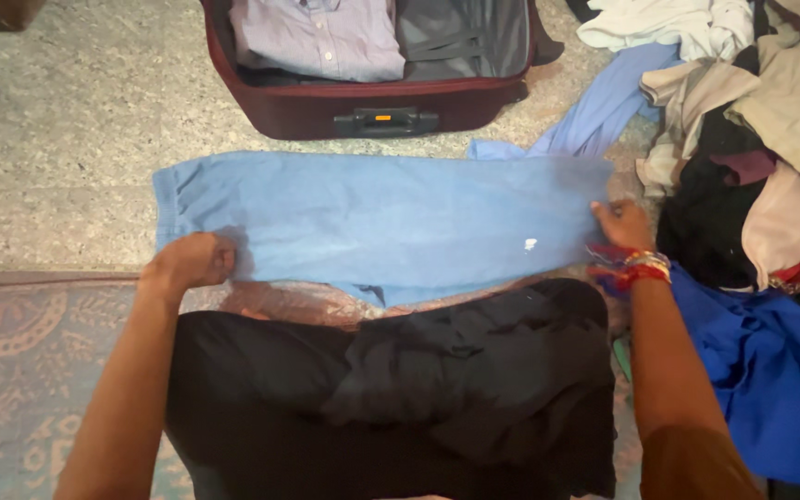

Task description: The person buttons a shirt, folds it, and places it into a suitcase, then repeats the process with a pair of pants and another garment.

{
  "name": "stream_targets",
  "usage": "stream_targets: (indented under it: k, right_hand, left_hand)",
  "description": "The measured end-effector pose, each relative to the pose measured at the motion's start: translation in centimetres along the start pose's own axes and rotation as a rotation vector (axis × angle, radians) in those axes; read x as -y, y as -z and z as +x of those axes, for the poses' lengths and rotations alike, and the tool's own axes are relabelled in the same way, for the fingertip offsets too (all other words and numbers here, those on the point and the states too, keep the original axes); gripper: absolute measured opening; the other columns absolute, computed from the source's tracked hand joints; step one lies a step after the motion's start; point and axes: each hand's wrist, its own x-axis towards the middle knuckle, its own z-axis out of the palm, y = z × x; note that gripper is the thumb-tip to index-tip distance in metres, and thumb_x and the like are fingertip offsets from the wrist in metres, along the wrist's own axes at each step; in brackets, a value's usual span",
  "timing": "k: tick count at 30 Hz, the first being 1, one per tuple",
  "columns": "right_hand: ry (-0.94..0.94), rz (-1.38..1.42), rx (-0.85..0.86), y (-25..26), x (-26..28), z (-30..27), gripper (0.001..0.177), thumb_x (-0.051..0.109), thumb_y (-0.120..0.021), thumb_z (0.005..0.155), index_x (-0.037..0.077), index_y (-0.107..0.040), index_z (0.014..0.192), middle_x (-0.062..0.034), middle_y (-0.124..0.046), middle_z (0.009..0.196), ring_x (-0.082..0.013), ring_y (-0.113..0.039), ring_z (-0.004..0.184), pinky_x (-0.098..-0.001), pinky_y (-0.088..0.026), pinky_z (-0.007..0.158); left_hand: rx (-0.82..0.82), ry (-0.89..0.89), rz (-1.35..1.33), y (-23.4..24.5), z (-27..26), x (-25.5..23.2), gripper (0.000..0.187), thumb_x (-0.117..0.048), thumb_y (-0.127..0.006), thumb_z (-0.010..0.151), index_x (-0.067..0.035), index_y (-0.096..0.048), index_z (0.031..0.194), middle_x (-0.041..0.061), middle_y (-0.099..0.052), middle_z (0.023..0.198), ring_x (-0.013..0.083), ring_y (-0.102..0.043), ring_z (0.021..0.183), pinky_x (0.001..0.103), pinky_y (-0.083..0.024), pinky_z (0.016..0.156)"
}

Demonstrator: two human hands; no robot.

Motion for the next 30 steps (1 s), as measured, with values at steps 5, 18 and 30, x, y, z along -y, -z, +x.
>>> stream_targets:
  k: [5,18,30]
  right_hand:
    - [-0.257,-0.114,0.116,-1.2,0.2,1.3,0.056,0.041,-0.073,0.086,-0.01,-0.072,0.111,-0.0308,-0.074,0.102,-0.0451,-0.072,0.102,-0.0531,-0.055,0.091]
    - [-0.428,-0.044,0.293,5.9,8.9,-0.2,0.073,0.049,-0.08,0.078,-0.011,-0.07,0.117,-0.0321,-0.075,0.11,-0.0415,-0.074,0.096,-0.0498,-0.057,0.084]
    - [0.389,0.177,0.499,8.3,33.1,-8.7,0.04,0.038,-0.059,0.101,0.005,-0.061,0.124,-0.0164,-0.07,0.08,-0.0288,-0.07,0.071,-0.0415,-0.055,0.064]
  left_hand:
    - [0.124,0.122,-0.222,1.3,-1.3,0.8,0.017,-0.018,-0.071,0.068,-0.016,-0.076,0.084,0.008,-0.078,0.082,0.0283,-0.077,0.083,0.039,-0.059,0.076]
    - [-0.025,-0.298,-0.24,3.0,3.9,-22.5,0.094,-0.047,-0.081,0.077,-0.028,-0.035,0.156,0.012,-0.037,0.159,0.0349,-0.034,0.147,0.065,-0.031,0.114]
    - [0.131,-0.331,-1.473,5.2,5.3,-28.8,0.09,-0.069,-0.049,0.091,-0.014,-0.037,0.161,0.016,-0.053,0.152,0.0371,-0.055,0.133,0.047,-0.045,0.105]
